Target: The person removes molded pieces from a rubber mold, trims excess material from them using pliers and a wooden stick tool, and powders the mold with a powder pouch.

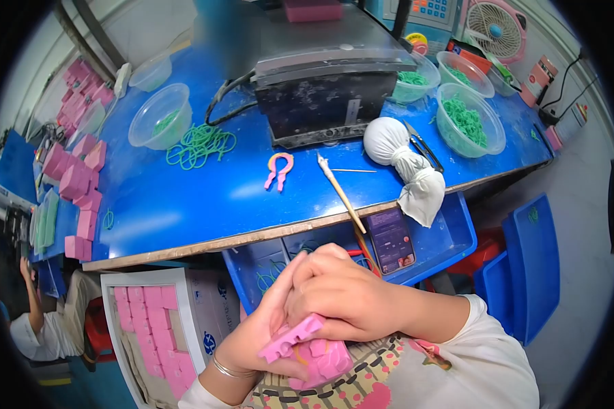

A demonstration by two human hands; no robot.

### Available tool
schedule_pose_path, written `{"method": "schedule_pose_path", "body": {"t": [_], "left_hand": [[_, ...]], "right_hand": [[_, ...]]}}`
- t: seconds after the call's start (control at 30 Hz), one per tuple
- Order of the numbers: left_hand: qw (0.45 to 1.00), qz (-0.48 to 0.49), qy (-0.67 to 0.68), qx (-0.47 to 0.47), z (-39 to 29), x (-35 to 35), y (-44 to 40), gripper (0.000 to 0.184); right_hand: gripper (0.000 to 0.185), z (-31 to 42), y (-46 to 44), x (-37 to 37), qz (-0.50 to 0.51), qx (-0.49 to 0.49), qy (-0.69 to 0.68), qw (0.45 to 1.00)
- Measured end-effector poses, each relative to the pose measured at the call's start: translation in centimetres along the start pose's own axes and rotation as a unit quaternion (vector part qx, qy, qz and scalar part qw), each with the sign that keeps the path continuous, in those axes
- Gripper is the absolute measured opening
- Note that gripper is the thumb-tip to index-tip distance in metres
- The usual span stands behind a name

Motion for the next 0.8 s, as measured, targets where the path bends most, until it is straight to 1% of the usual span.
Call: {"method": "schedule_pose_path", "body": {"t": [0.03,0.07,0.1,0.17,0.2,0.23,0.27,0.3,0.33,0.37,0.4,0.43,0.47,0.5,0.53,0.57,0.6,0.63,0.67,0.7,0.77,0.8], "left_hand": [[0.994,-0.006,-0.110,0.007,-0.2,-0.1,-0.1,0.115],[0.976,-0.012,-0.219,0.017,-0.4,-0.2,-0.1,0.106],[0.976,-0.008,-0.217,0.016,-0.3,-0.4,0.1,0.106],[0.961,-0.025,-0.274,0.011,0.0,-1.1,0.9,0.078],[0.985,-0.068,-0.158,-0.024,0.1,-1.6,0.5,0.051],[0.972,-0.145,-0.181,0.046,-1.4,-1.6,0.7,0.039],[0.985,-0.118,-0.073,0.098,-1.7,-2.3,0.1,0.036],[0.984,-0.089,0.035,0.148,-2.3,-2.8,-0.6,0.035],[0.972,-0.101,0.096,0.190,-3.1,-3.3,-0.7,0.034],[0.954,-0.112,0.155,0.230,-4.1,-3.4,-0.9,0.034],[0.928,-0.150,0.227,0.253,-4.8,-3.8,-0.8,0.036],[0.928,-0.149,0.228,0.254,-4.9,-4.1,-0.7,0.036],[0.932,-0.107,0.256,0.234,-5.0,-4.2,-1.0,0.037],[0.933,-0.064,0.282,0.213,-5.1,-4.0,-1.3,0.038],[0.932,-0.104,0.277,0.209,-4.6,-4.3,-1.2,0.044],[0.930,-0.108,0.278,0.214,-4.5,-4.7,-1.1,0.044],[0.945,-0.074,0.261,0.184,-4.0,-4.5,-1.3,0.046],[0.956,-0.040,0.244,0.156,-3.6,-4.3,-1.5,0.049],[0.954,-0.058,0.258,0.144,-2.9,-4.6,-1.3,0.050],[0.952,-0.066,0.256,0.155,-2.8,-4.8,-1.1,0.050],[0.957,-0.027,0.273,0.099,-1.8,-4.0,-1.2,0.061],[0.956,-0.060,0.270,0.102,-1.7,-4.2,-1.1,0.065]], "right_hand": [[0.018,0.0,-0.1,-0.7,-0.031,0.003,0.043,0.999],[0.022,-0.1,-0.2,-1.3,-0.061,0.004,0.086,0.994],[0.022,-0.1,-0.2,-1.2,-0.061,0.006,0.089,0.994],[0.028,0.1,0.6,-2.8,-0.197,0.020,0.151,0.968],[0.029,1.4,0.9,-2.6,-0.213,-0.063,0.217,0.950],[0.027,2.4,1.2,-2.7,-0.242,-0.095,0.236,0.936],[0.027,3.1,1.1,-2.4,-0.233,-0.118,0.271,0.926],[0.027,3.7,1.0,-2.1,-0.223,-0.141,0.306,0.915],[0.027,3.4,0.8,-1.4,-0.179,-0.113,0.290,0.933],[0.027,3.3,1.0,-1.0,-0.179,-0.113,0.290,0.933],[0.027,2.7,1.1,0.1,-0.143,-0.106,0.298,0.938],[0.026,2.1,1.2,1.0,-0.105,-0.100,0.306,0.941],[0.026,2.1,1.4,1.1,-0.087,-0.117,0.279,0.949],[0.026,2.0,1.6,0.4,-0.084,-0.120,0.280,0.949],[0.027,1.4,1.9,-1.3,-0.111,-0.094,0.323,0.935],[0.029,0.9,2.1,-3.0,-0.138,-0.068,0.361,0.920],[0.033,-0.3,2.6,-5.9,-0.215,0.019,0.444,0.870],[0.036,-1.3,3.4,-8.9,-0.286,0.105,0.517,0.800],[0.038,-2.5,3.6,-10.9,-0.286,0.172,0.552,0.765],[0.040,-3.5,4.1,-12.6,-0.283,0.238,0.581,0.725],[0.037,-6.5,4.8,-13.1,-0.167,0.311,0.624,0.697],[0.036,-6.6,4.8,-13.3,-0.155,0.305,0.626,0.700]]}}
Point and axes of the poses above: each hand's wrist, its own y-axis away from the middle knuckle, its own x-axis out of the palm, z = x × y, the point moved 8 cm from there along -y, towards the middle knuckle, and after that the axes turned 11 degrees about y, right-handed, at the moved point
